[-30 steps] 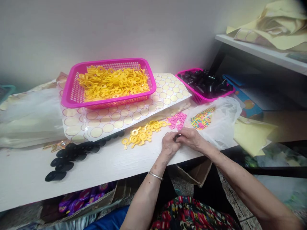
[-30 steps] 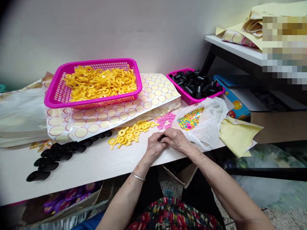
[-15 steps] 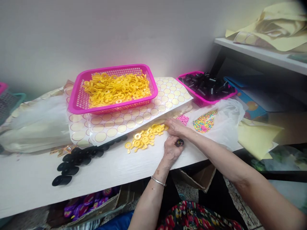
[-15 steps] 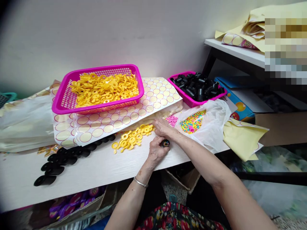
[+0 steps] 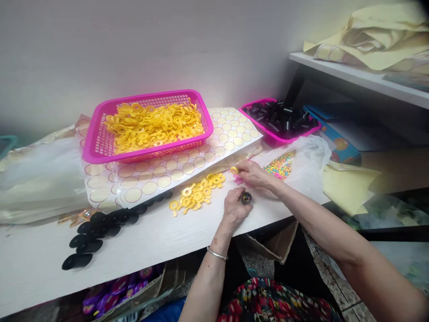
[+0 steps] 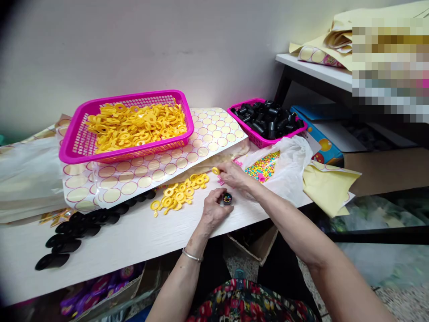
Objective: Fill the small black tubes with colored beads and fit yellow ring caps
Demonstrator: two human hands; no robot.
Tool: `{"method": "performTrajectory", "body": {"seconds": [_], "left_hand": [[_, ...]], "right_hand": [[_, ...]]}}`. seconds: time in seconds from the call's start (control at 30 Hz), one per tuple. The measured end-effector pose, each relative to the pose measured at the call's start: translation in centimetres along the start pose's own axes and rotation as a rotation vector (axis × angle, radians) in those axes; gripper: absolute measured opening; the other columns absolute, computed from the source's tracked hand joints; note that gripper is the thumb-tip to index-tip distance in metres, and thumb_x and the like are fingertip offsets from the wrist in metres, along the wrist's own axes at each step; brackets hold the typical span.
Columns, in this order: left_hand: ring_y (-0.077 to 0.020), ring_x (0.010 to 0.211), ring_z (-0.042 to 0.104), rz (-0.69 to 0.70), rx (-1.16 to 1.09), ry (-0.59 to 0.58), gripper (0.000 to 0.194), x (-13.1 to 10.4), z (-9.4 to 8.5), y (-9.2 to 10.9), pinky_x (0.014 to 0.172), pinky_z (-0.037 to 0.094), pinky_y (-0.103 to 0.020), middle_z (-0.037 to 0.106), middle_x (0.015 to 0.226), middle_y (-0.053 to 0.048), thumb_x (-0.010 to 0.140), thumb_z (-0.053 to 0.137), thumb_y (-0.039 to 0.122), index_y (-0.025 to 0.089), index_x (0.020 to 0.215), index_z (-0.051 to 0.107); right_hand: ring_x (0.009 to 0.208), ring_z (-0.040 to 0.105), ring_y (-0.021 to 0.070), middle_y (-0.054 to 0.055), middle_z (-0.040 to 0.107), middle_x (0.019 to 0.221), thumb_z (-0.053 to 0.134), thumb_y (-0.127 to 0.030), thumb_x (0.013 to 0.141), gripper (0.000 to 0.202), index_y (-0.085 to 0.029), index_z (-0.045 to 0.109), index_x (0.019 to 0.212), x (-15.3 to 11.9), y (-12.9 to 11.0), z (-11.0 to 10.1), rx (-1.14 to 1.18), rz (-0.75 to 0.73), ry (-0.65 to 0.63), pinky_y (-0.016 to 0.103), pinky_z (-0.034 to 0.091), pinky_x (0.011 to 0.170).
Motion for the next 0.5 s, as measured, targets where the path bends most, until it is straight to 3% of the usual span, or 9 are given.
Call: {"method": "performTrajectory", "body": {"seconds": [0.1,0.2,0.27,0.37,0.5], "left_hand": [[-0.0145,0.077,0.052,-0.04,-0.242,0.07,0.046,-0.7,-1.2,1.0,0.062,0.042,-0.024,0.06,0.096,-0.006,0.053,0.063,0.007,0.017,0.098,0.063],[-0.0112,0.069,0.052,-0.203,-0.518,0.175,0.029,-2.3,-2.2,2.4,0.063,0.042,-0.023,0.062,0.087,-0.004,0.064,0.065,0.019,0.016,0.094,0.064],[-0.0092,0.061,0.052,-0.34,-0.608,0.108,0.025,-3.5,-2.2,3.4,0.059,0.042,-0.022,0.062,0.074,-0.002,0.068,0.065,0.026,0.014,0.089,0.066],[-0.0061,0.05,0.048,-0.479,-0.617,0.005,0.022,-4.8,-1.9,4.7,0.052,0.04,-0.019,0.059,0.059,0.001,0.064,0.07,0.028,0.012,0.078,0.067],[-0.0041,0.041,0.045,-0.599,-0.678,0.132,0.021,-5.1,-1.5,5.4,0.045,0.039,-0.017,0.054,0.047,0.005,0.059,0.073,0.028,0.012,0.069,0.064]], "right_hand": [[0.056,0.042,0.009,-0.003,0.05,0.062,0.051,-0.018,0.069,0.009,-0.013,0.058,0.073,-3.3,0.0,-0.5,0.381,0.131,-0.018,0.022,0.031,0.054],[0.059,0.047,0.0091,-0.002,0.055,0.066,0.062,-0.02,0.063,0.018,-0.014,0.058,0.08,-7.3,-0.4,0.5,0.715,0.238,-0.108,0.023,0.034,0.058],[0.056,0.046,0.0084,-0.004,0.053,0.063,0.065,-0.021,0.062,0.024,-0.015,0.057,0.083,-9.6,-0.8,1.7,0.821,0.291,-0.149,0.022,0.035,0.057],[0.053,0.042,0.0074,-0.006,0.049,0.058,0.062,-0.023,0.068,0.021,-0.016,0.054,0.086,-11.7,-1.3,3.5,0.812,0.301,-0.127,0.021,0.033,0.054],[0.065,0.049,0.0113,-0.001,0.055,0.072,0.054,-0.028,0.078,0.018,-0.018,0.056,0.093,-12.7,-2.1,4.8,0.529,0.185,0.018,0.023,0.037,0.059]]}}
Point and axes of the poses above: each hand's wrist, its own x-axis towards the middle knuckle, its own z-axis out of the palm, y = z × x, the point moved 2 cm from there along x, towards the middle knuckle
